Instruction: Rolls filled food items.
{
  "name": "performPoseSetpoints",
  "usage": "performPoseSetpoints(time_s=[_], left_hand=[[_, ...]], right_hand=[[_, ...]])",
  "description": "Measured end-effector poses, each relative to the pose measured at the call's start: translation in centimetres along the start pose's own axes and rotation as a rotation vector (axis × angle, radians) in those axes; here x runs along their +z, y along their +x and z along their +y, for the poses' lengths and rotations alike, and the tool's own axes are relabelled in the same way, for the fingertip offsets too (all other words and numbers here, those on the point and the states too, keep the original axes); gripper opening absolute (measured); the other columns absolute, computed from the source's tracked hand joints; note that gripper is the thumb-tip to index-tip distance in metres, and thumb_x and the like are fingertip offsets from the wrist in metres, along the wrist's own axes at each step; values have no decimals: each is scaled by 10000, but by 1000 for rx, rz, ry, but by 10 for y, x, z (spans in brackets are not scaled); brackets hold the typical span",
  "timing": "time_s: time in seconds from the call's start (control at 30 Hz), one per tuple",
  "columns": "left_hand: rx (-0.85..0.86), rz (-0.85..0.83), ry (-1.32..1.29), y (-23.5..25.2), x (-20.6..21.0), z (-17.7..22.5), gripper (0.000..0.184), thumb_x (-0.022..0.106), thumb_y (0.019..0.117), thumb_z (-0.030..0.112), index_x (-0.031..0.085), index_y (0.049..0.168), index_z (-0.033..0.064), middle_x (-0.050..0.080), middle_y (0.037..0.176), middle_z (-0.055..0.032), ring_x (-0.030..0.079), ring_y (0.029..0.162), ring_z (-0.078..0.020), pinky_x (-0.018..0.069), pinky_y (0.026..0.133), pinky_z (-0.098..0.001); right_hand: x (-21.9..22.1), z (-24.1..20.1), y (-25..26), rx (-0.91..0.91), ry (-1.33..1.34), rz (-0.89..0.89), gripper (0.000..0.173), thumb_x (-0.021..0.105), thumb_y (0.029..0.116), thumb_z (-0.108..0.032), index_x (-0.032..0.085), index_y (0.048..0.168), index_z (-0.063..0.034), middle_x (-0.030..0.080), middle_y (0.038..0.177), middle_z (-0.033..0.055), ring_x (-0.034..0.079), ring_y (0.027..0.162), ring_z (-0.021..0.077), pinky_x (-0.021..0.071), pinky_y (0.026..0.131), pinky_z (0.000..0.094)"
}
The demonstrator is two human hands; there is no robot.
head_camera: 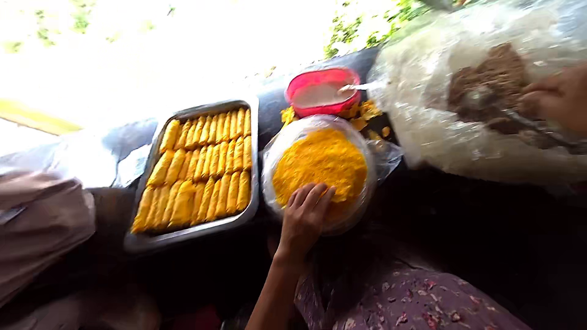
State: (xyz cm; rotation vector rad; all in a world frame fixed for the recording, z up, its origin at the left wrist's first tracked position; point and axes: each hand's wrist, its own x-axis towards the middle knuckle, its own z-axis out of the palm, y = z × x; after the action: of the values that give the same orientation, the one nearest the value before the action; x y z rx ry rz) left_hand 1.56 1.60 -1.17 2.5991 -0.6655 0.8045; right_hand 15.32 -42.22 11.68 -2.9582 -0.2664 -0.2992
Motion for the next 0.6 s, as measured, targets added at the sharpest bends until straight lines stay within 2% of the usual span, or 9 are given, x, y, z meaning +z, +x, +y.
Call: performPoseSetpoints(time_s=[0.03, 0.13, 0.27, 0.33, 0.43, 0.5, 0.6], left_hand=[[14, 16, -4, 1, 2, 0, 210, 592, 1023, 176, 783, 1087, 120, 758, 1103, -90, 703, 1082, -271, 546, 961, -411], [41, 45, -2, 3, 1, 1, 208, 560, 1022, 132, 763, 1053, 99, 765, 1040, -88, 709, 1046, -254, 541, 953, -363], [20, 48, 13, 3, -2, 3, 234, 535, 1032, 141, 763, 1037, 88, 770, 1014, -94, 712, 1020, -249, 535, 935, -342], [8, 45, 22, 1, 1, 4, 231, 543, 1030, 159, 765, 1037, 97, 758, 1022, -92, 691, 1032, -259, 514, 940, -350], [4, 57, 31, 0, 4, 5, 222, 540, 1041, 185, 748, 1034, 105, 737, 1011, -91, 662, 1032, -253, 479, 947, -346], [-1, 49, 20, 0, 4, 6, 219, 535, 1051, 200, 736, 1052, 112, 726, 1018, -88, 648, 1048, -244, 463, 969, -333], [-12, 46, 3, -1, 4, 6, 218, 531, 1057, 212, 727, 1061, 117, 717, 1022, -84, 638, 1060, -240, 456, 979, -325]], right_hand=[[-11, -11, -7, 53, -79, -28, 216, 609, 1017, -90, 722, 1029, 93, 665, 999, 395, 630, 989, 625, 443, 825, 793], [-27, -37, -17, 162, -200, -151, 198, 676, 992, -132, 738, 1000, 55, 689, 985, 332, 640, 1029, 567, 481, 831, 733], [-23, -34, -21, 86, -196, -164, 175, 730, 947, -118, 727, 938, 57, 690, 927, 295, 665, 947, 532, 506, 750, 692], [-21, -39, -21, 49, -240, -189, 176, 744, 939, -119, 701, 947, 51, 685, 928, 279, 673, 923, 511, 517, 717, 658], [-17, -42, -24, -42, -309, -103, 92, 646, 958, 12, 652, 946, 103, 657, 890, 299, 672, 857, 524, 516, 640, 627], [-20, -42, -26, -66, -329, -27, 107, 558, 979, 59, 630, 969, 138, 643, 888, 322, 666, 824, 538, 503, 597, 623], [-28, -44, -27, -23, -317, 0, 208, 483, 1015, 76, 612, 1160, 152, 645, 1008, 361, 658, 928, 572, 516, 683, 656]])
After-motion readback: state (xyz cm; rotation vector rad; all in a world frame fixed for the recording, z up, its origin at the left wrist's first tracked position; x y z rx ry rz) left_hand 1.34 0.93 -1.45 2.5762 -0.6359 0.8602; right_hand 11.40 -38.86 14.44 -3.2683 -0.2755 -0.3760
